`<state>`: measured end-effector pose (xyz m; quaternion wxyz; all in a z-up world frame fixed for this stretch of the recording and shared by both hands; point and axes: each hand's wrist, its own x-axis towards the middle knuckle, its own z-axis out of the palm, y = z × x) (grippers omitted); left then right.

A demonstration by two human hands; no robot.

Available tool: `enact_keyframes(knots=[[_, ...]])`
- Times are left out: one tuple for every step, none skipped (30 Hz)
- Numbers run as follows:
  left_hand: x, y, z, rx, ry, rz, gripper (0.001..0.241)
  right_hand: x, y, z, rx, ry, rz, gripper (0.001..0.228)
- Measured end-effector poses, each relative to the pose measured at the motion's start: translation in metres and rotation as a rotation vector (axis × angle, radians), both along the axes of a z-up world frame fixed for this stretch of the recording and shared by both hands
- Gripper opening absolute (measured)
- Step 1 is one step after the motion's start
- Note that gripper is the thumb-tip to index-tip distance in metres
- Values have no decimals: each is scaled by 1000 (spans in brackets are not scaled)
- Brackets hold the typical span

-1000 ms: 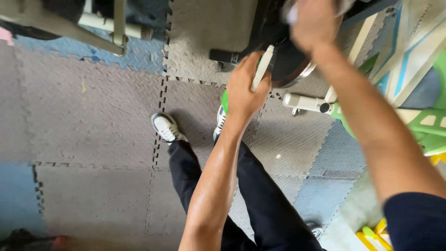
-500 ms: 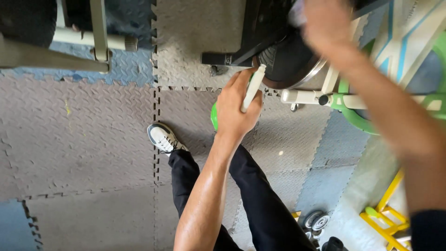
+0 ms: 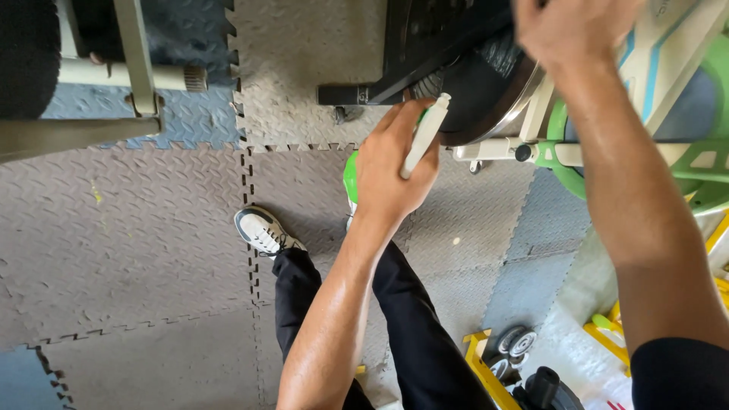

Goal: Cleaning gym equipment using a spray bottle and a cloth.

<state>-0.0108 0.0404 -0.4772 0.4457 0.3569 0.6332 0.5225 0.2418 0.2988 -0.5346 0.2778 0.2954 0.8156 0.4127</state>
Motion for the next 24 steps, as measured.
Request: enact_keyframes(knots=[[0, -1, -3, -14, 3, 4, 38, -39, -21, 17, -178, 283, -119, 22], [0, -2, -5, -29, 6, 9, 37, -78, -42, 35, -313, 525, -226, 37], [1, -3, -9, -35, 4, 10, 37, -75, -46, 13, -319, 522, -227, 37], [2, -5, -11, -38, 8, 30, 37, -72, -50, -8, -360, 429, -108, 39], [3, -6, -15, -33, 13, 53, 38, -69, -52, -29, -391, 336, 17, 45], [3, -7, -18, -31, 12, 58, 38, -67, -59, -50, -390, 334, 21, 45], [2, -10, -21, -44, 15, 55, 39, -66, -67, -73, -315, 174, 78, 49], [1, -13, -24, -56, 17, 52, 41, -66, -76, -95, -237, 14, 134, 57], [1, -16, -26, -59, 15, 52, 41, -64, -75, -104, -240, 12, 134, 57], [0, -20, -27, -41, 20, 35, 42, -63, -74, -112, -340, -14, 143, 56], [-3, -18, -28, -15, 28, 15, 43, -64, -66, -118, -431, -37, 150, 55], [-5, -16, -28, -8, 29, 13, 43, -62, -58, -109, -424, -36, 148, 55], [-7, -17, -28, -19, 57, -1, 43, -59, -53, -100, -454, -78, 188, 50], [-8, -18, -28, -30, 86, -15, 43, -56, -48, -93, -485, -121, 227, 46], [-9, -18, -27, -28, 83, -11, 43, -60, -43, -58, -483, -125, 230, 46], [-10, -17, -27, -41, 87, -19, 44, -64, -38, -24, -509, -84, 202, 37], [-11, -15, -26, -59, 89, -33, 45, -67, -33, 10, -541, -44, 169, 30], [-11, -11, -23, -62, 84, -34, 45, -70, -28, 39, -544, -48, 166, 30], [-11, -10, -22, -62, 61, -14, 44, -72, -24, 67, -635, 60, -68, 33], [-10, -8, -21, -63, 38, 7, 42, -75, -20, 94, -716, 171, -305, 38], [-9, -5, -21, -68, 37, 7, 42, -79, -23, 97, -721, 169, -305, 38], [-8, -1, -22, -71, 31, 27, 40, -83, -26, 99, -718, 190, -330, 36], [-5, 1, -24, -76, 21, 48, 39, -85, -30, 101, -716, 206, -355, 34], [-4, 2, -28, -84, 15, 51, 39, -88, -34, 99, -723, 198, -355, 34]])
